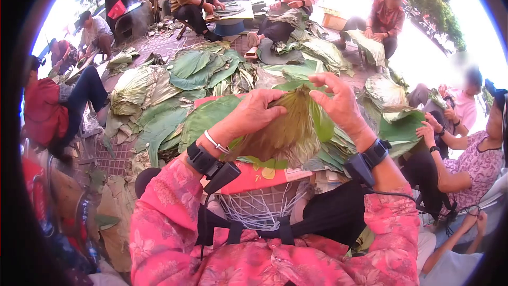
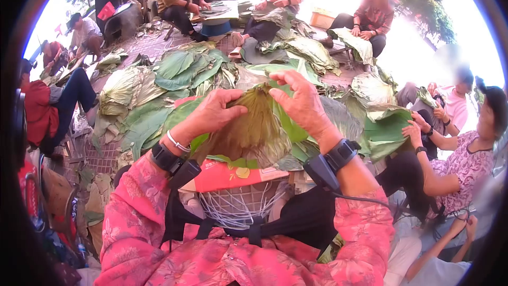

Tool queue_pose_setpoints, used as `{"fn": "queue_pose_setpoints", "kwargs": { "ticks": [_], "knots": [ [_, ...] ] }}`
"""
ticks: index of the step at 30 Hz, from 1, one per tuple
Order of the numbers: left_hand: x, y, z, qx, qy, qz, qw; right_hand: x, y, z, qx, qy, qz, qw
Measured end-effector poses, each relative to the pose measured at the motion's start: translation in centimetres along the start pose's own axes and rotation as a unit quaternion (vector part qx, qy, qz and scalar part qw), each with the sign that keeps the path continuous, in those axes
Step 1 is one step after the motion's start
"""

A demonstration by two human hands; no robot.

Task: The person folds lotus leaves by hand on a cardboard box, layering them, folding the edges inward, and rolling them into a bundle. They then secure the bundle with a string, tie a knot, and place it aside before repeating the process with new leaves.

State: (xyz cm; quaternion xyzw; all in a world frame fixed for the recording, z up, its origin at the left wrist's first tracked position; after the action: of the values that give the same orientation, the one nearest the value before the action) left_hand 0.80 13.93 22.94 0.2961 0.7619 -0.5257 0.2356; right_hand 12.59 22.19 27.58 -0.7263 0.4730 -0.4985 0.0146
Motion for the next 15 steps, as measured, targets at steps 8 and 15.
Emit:
{"fn": "queue_pose_setpoints", "kwargs": {
  "ticks": [8,15],
  "knots": [
    [1.7,-1.9,1.5,0.003,0.008,0.000,1.000,-6.8,5.6,4.1,0.000,0.149,-0.080,0.986],
    [2.2,-2.6,1.9,0.008,0.023,0.026,0.999,-2.9,4.2,2.5,-0.158,-0.020,-0.061,0.985]
  ]
}}
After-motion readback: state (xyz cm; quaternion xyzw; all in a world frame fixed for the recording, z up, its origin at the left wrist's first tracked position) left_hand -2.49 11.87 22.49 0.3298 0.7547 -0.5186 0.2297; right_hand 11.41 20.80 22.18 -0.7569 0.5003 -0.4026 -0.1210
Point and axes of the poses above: each hand's wrist, its own z-axis away from the middle knuckle, its own y-axis out of the palm, x = y × z, the point moved 9 cm from there along -z, towards the middle knuckle, and after that the axes turned 10 degrees about -z, right-handed, at the moved point
